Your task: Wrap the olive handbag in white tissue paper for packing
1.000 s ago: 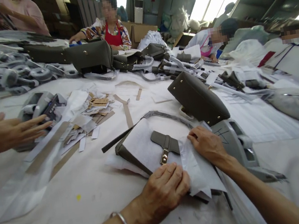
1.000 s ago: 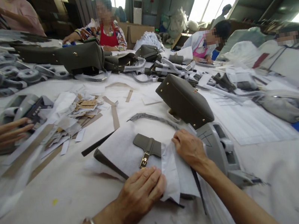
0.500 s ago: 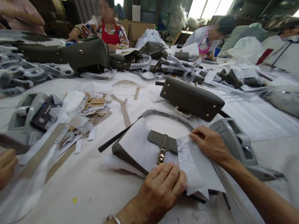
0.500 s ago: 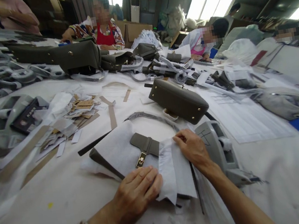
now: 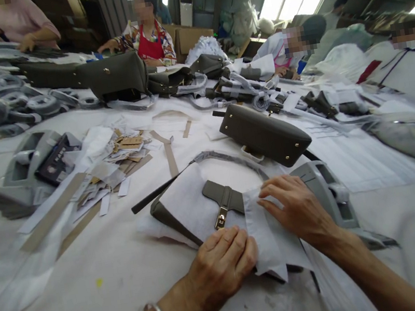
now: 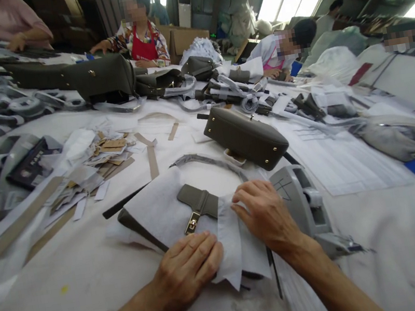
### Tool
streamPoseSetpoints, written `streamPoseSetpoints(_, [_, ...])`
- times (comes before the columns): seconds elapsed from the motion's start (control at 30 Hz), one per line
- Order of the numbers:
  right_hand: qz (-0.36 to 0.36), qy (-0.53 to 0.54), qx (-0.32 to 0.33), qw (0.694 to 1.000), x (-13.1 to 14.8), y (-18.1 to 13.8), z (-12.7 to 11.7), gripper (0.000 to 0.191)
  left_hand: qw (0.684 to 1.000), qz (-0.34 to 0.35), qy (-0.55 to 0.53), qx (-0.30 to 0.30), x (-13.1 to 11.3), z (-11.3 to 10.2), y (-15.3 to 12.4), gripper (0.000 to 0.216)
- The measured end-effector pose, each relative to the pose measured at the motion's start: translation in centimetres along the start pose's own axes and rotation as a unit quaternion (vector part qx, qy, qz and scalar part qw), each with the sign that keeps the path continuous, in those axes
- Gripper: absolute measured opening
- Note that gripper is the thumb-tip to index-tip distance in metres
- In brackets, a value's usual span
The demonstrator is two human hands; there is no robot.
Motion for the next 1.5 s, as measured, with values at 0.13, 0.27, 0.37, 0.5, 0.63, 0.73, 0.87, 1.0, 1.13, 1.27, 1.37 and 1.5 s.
streamPoseSetpoints(0.13, [0.006,0.028,0.063,0.998,0.8,-0.2,1.8,0.006,1.0,-0.003,0.006,0.01,0.1,0.3,-0.1,0.026])
streamPoseSetpoints(0.27, [0.05,-0.007,-0.001,0.999,-0.4,-1.0,2.0,0.018,1.0,0.003,0.006,0.007,0.0,0.2,0.0,0.024])
streamPoseSetpoints(0.37, [0.07,-0.01,-0.014,0.997,-1.5,-1.5,2.3,0.021,1.0,-0.001,-0.001,-0.003,0.0,0.1,0.1,0.023])
streamPoseSetpoints(0.5, [0.065,0.013,0.029,0.997,-1.8,-1.4,3.1,0.011,1.0,-0.007,-0.007,-0.009,0.1,0.0,0.0,0.025])
streamPoseSetpoints(0.63, [0.059,0.024,0.073,0.995,-1.6,-1.0,3.3,0.014,1.0,-0.005,-0.007,-0.007,0.0,-0.1,0.1,0.026])
streamPoseSetpoints(0.73, [0.064,0.073,0.102,0.99,-1.5,-1.0,2.3,0.017,1.0,-0.003,-0.005,-0.007,0.0,-0.1,0.1,0.025])
streamPoseSetpoints(0.87, [0.058,0.204,0.218,0.953,0.2,-2.6,0.5,0.048,1.0,-0.005,-0.004,0.01,0.1,0.3,0.0,0.025])
streamPoseSetpoints(1.0, [0.054,0.286,0.312,0.904,2.7,-4.9,-0.9,0.075,1.0,-0.004,-0.002,0.013,0.0,0.5,-0.1,0.025])
streamPoseSetpoints(1.13, [0.042,0.302,0.276,0.912,4.2,-4.9,-0.8,0.06,1.0,0.0,-0.002,0.013,-0.1,0.5,-0.2,0.026])
streamPoseSetpoints(1.27, [0.056,0.329,0.208,0.919,4.7,-4.3,-0.7,0.023,1.0,-0.001,-0.002,0.023,-0.1,0.5,-0.3,0.029])
streamPoseSetpoints(1.37, [0.071,0.347,0.18,0.918,5.5,-4.4,-1.5,0.02,1.0,-0.005,-0.004,0.016,0.0,0.5,-0.3,0.031])
streamPoseSetpoints(1.5, [0.042,0.379,0.18,0.907,7.8,-4.9,-2.6,0.016,1.0,-0.001,-0.004,-0.002,0.0,0.5,-0.3,0.027])
Point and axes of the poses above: each hand's wrist, its own y-axis towards the middle knuckle, its own z-axis out of the palm, x = y × z, the point moved 9 cm from there along y, towards the middle knuckle, and after that the axes turned 7 degrees about -y, right-handed, at the moved point
